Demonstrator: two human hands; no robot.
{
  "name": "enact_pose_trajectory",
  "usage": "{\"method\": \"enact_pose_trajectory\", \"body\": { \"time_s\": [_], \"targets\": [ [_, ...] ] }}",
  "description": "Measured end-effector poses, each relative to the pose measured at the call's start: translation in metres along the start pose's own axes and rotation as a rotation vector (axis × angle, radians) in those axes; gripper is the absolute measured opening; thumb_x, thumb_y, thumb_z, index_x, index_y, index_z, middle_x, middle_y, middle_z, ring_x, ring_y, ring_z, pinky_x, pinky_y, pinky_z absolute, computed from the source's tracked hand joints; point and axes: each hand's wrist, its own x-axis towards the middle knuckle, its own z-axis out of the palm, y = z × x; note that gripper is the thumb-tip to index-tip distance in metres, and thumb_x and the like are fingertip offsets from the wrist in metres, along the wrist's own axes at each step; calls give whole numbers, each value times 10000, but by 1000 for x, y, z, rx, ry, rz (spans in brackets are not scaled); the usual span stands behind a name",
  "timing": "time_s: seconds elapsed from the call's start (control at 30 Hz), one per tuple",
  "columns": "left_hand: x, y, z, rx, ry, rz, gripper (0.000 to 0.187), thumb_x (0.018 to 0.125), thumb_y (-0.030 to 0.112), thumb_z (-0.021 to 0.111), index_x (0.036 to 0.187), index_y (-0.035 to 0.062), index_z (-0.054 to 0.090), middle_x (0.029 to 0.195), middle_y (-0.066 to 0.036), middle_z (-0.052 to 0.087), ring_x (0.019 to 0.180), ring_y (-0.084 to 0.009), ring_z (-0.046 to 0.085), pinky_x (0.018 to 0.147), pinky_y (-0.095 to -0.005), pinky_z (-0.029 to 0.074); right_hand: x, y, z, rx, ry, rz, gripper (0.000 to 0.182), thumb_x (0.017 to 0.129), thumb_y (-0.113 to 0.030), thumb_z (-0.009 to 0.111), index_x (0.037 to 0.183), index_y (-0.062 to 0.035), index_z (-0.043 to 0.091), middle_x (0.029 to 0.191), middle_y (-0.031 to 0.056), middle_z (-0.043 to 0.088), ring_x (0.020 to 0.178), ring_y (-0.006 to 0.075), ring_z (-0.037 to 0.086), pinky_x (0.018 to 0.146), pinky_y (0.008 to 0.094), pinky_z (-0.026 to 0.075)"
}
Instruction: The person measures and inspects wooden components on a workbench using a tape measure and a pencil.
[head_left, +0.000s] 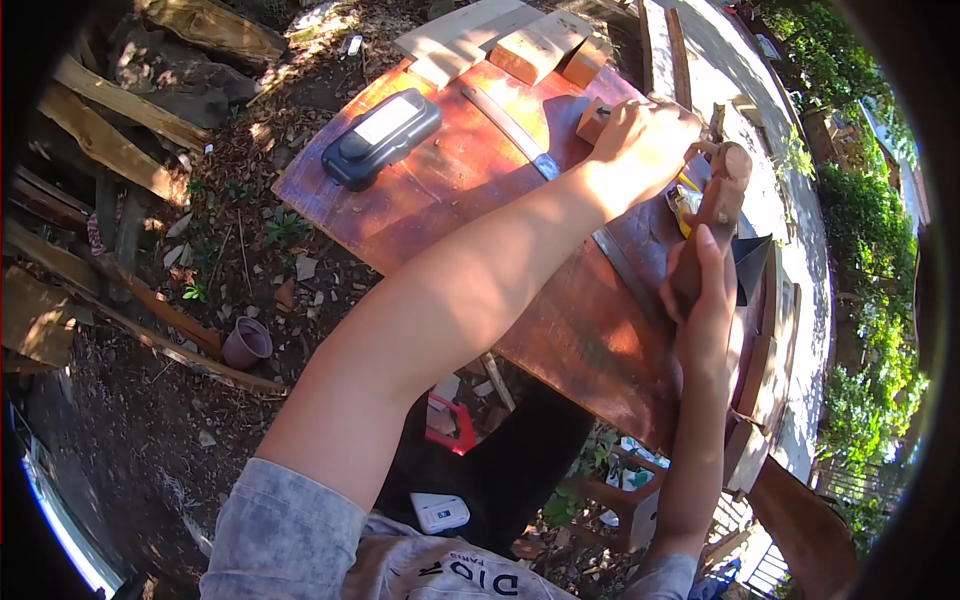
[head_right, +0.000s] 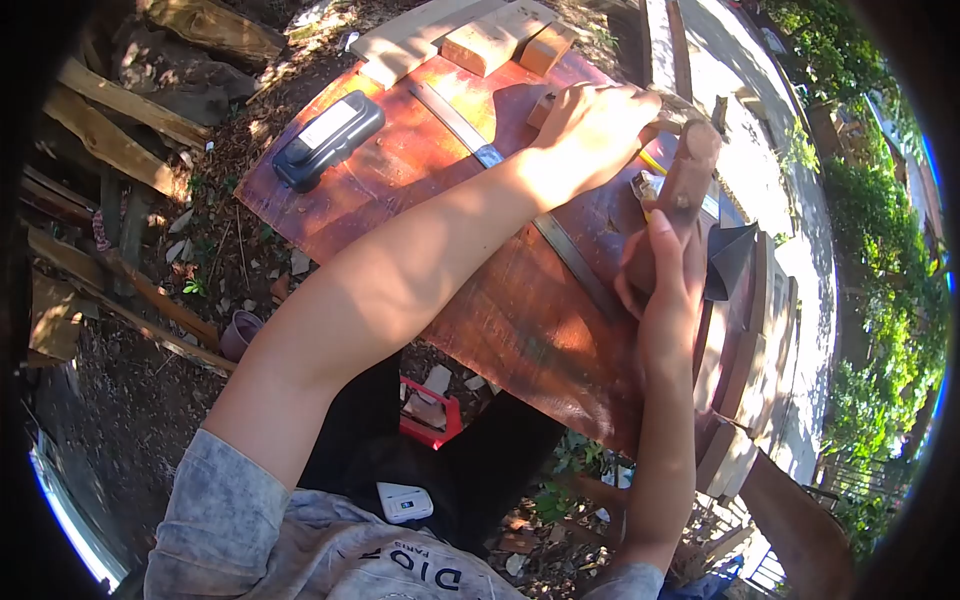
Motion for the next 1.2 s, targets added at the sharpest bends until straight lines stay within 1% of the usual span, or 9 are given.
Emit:
{"method": "enact_pose_trajectory", "body": {
  "time_s": [0.13,0.27,0.4,0.5,0.67,0.8,0.97,1.1,1.2],
  "targets": [
    [-4,0,3,35,65,24,190,894,191,660,1043,73,664,949,-131,725,955,-318,720,856,-465,549,6,-4,5,362,262,-252,447,1061,-432,507,1312,-63,541,821,9,544,517,71,400,447,226,274],
    [3,6,8,-22,16,-29,197,897,198,661,1056,81,661,952,-127,727,948,-307,723,843,-452,553,-1,1,-3,-42,-61,29,430,1057,-452,519,1293,-92,528,795,7,548,510,80,398,452,227,273],
    [-3,2,1,-56,59,-1,183,897,206,659,1042,95,667,962,-117,731,947,-306,724,837,-450,553,16,0,-3,409,302,-267,418,1058,-448,519,1264,-90,581,766,14,544,560,77,426,491,224,300],
    [-1,3,0,-26,74,-27,189,904,220,663,1028,78,673,949,-130,730,932,-318,725,837,-453,553,3,4,-10,-42,-94,-30,385,1067,-446,502,1207,-97,587,771,19,552,545,86,427,490,227,314],
    [-2,0,6,-71,134,3,155,893,206,687,977,76,691,894,-137,729,906,-345,720,832,-469,549,14,-5,-7,355,222,-261,401,1060,-442,514,1214,-80,590,767,9,546,524,80,439,468,240,317],
    [1,0,1,10,22,-55,181,918,203,634,1047,77,624,966,-139,710,892,-373,708,752,-486,563,1,4,-7,44,-102,-8,395,1061,-442,506,1199,-80,585,747,8,535,524,86,436,463,247,315],
    [-2,0,-1,-91,-7,-36,247,932,231,613,1128,82,617,1040,-145,706,950,-367,708,778,-477,570,17,-6,-2,431,272,-257,396,1080,-453,469,1117,-73,575,764,25,556,483,101,408,441,261,306],
    [2,0,-1,-32,1,-88,245,912,206,640,1121,79,620,1032,-158,707,950,-378,707,762,-488,568,-5,2,0,-32,-126,-22,445,1063,-467,481,1238,-63,549,720,20,540,484,85,408,439,245,299],
    [1,2,5,-85,42,-48,181,889,181,665,1040,81,673,952,-147,724,967,-327,715,859,-468,544,10,1,-7,313,29,-154,451,1075,-457,463,1262,-55,545,755,27,555,492,94,421,458,249,318]
  ]
}}
